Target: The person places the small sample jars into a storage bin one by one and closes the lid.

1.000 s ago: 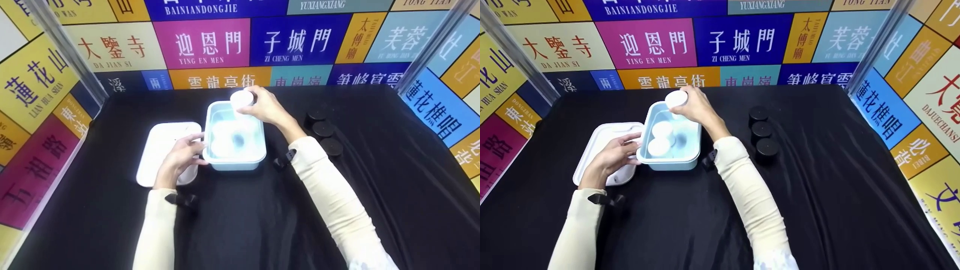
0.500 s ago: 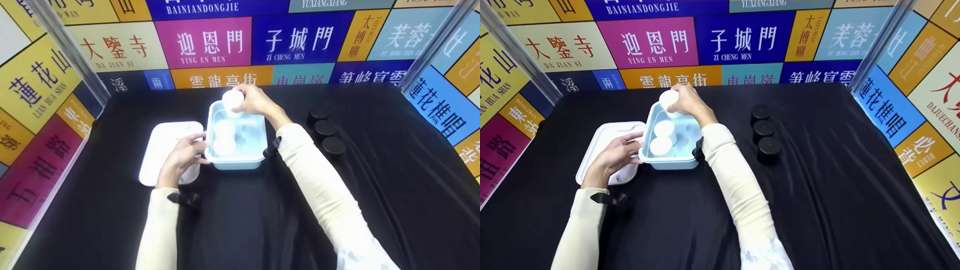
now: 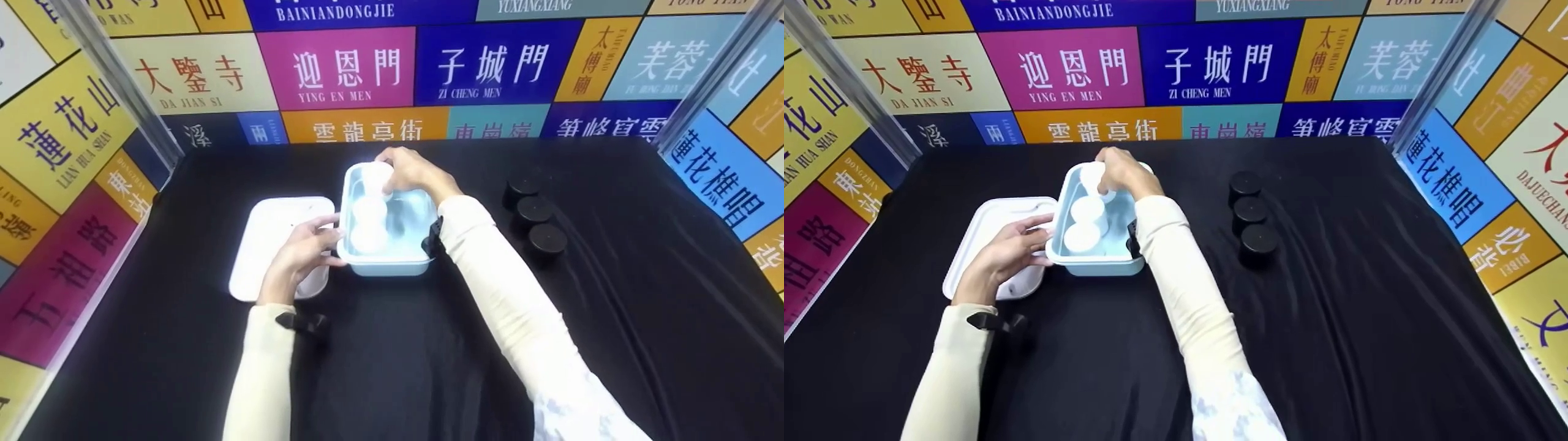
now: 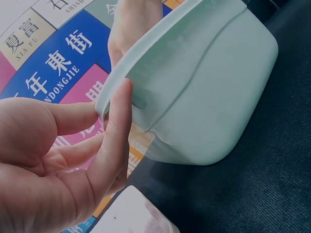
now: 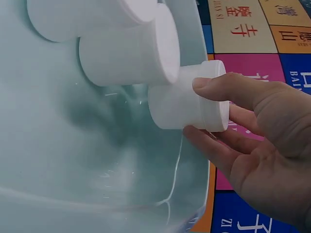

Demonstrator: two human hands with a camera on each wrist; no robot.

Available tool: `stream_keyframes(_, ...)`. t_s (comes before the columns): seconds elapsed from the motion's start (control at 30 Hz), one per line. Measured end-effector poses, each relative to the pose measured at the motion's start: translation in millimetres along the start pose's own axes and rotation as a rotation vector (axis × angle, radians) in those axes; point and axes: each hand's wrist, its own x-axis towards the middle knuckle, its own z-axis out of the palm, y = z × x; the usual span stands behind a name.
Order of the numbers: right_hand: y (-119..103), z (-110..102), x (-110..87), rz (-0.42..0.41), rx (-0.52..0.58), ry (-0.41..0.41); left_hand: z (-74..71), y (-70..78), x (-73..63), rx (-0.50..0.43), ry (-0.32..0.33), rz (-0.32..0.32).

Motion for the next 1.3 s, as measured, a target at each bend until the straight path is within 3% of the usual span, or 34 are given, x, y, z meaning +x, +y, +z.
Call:
stream_keyframes(0.43, -8.6, 5.8, 3.7, 0.016, -0.081, -0.018, 2.4, 1.4, 1.3, 0.016, 0.011, -0.016)
stream_keyframes(0.87, -5.1, 7.4, 5.8, 0.044, -0.064, -0.087, 3.2, 1.0, 0.4, 0.008, 0.011, -0.025)
stream_keyframes(1.3, -5.4, 9.8, 9.1, 0.046, -0.116, -0.088, 0.9, 0.9, -0.5, 0.000, 0.018, -0.019)
